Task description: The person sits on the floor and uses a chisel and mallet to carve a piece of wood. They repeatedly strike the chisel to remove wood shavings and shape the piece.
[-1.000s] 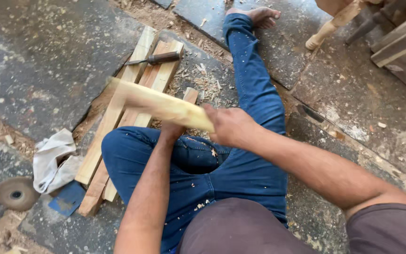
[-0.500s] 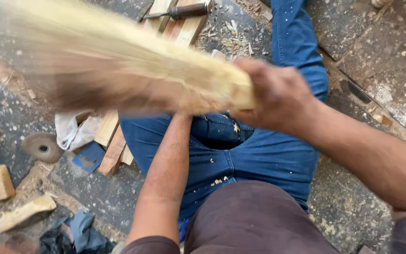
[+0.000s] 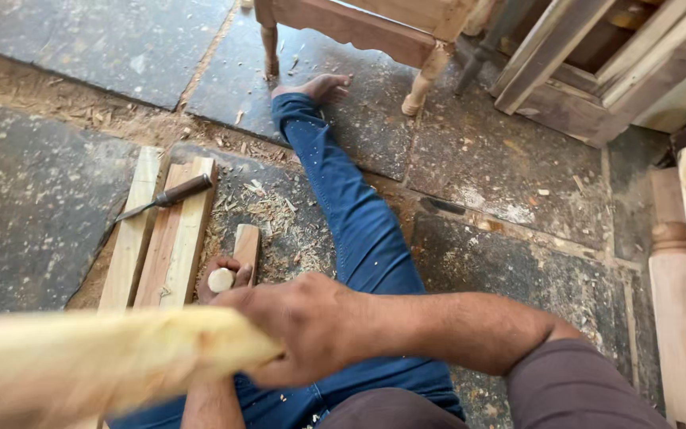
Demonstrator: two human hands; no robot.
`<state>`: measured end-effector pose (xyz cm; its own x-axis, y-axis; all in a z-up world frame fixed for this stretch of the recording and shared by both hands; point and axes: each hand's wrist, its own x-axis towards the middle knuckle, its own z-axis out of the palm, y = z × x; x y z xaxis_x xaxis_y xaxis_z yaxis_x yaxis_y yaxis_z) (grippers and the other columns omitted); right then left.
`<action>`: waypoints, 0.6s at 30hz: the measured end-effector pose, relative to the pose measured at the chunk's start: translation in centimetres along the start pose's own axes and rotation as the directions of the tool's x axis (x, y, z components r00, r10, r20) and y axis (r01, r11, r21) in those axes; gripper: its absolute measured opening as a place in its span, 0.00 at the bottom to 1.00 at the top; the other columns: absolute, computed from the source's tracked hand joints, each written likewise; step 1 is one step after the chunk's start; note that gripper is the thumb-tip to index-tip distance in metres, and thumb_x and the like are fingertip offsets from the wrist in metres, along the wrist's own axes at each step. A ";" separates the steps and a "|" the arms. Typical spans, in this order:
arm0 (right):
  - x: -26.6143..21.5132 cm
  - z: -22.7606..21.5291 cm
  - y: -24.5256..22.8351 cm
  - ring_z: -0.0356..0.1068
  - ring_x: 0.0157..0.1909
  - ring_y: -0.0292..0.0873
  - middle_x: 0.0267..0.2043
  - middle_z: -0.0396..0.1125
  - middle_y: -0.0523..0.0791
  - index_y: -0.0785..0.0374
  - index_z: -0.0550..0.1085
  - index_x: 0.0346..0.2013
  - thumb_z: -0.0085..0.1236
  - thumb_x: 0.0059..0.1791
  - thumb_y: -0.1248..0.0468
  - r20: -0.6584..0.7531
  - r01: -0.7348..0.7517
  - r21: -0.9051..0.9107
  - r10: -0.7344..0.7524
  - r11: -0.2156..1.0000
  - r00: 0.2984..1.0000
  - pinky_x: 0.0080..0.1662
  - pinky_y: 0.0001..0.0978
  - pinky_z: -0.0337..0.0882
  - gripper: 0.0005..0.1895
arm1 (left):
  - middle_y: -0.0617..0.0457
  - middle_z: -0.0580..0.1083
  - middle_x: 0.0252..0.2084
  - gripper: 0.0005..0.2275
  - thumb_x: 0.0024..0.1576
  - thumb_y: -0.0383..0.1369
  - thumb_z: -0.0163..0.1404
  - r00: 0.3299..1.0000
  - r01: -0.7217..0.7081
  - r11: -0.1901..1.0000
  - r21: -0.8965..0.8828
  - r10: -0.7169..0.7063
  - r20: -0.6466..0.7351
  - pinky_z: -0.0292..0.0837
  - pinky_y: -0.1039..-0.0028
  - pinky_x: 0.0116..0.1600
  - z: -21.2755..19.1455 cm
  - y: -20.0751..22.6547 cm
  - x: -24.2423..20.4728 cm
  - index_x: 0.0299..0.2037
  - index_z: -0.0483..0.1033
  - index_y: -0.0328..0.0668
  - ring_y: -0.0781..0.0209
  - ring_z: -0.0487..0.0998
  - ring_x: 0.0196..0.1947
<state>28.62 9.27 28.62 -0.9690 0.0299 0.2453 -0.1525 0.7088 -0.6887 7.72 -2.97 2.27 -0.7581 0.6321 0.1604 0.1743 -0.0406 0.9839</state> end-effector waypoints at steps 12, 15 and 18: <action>-4.5 -3.6 11.8 0.75 0.44 0.60 0.42 0.72 0.57 0.50 0.59 0.67 0.59 0.41 0.49 0.138 -0.727 -0.390 0.816 0.565 0.561 0.47 0.51 0.76 0.41 | 0.46 0.75 0.46 0.19 0.50 0.33 0.64 0.961 0.238 0.970 0.055 -0.244 0.134 0.75 0.67 0.46 0.0 5.8 1.5 0.48 0.71 0.40 0.56 0.77 0.42; -12.0 -3.4 12.7 0.74 0.47 0.60 0.44 0.73 0.56 0.52 0.63 0.63 0.65 0.38 0.49 0.066 -0.807 -0.195 0.828 0.558 0.557 0.49 0.51 0.74 0.41 | 0.47 0.69 0.59 0.28 0.52 0.35 0.60 0.996 -0.017 0.976 -0.219 0.036 0.083 0.65 0.67 0.60 -0.6 10.7 1.8 0.61 0.62 0.41 0.55 0.70 0.58; -16.8 -2.8 13.4 0.78 0.47 0.56 0.45 0.76 0.56 0.57 0.65 0.60 0.69 0.35 0.49 -0.037 -0.853 -0.095 0.854 0.513 0.518 0.49 0.47 0.76 0.42 | 0.47 0.72 0.63 0.24 0.62 0.35 0.56 1.000 -0.009 0.971 -0.240 0.005 -0.017 0.66 0.71 0.69 0.8 14.2 4.1 0.67 0.64 0.38 0.58 0.71 0.66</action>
<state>43.40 20.21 17.20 -0.6253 0.6471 -0.4362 0.7667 0.4052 -0.4980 7.56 -0.35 16.85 -0.7675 0.6190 0.1667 0.0252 -0.2306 0.9727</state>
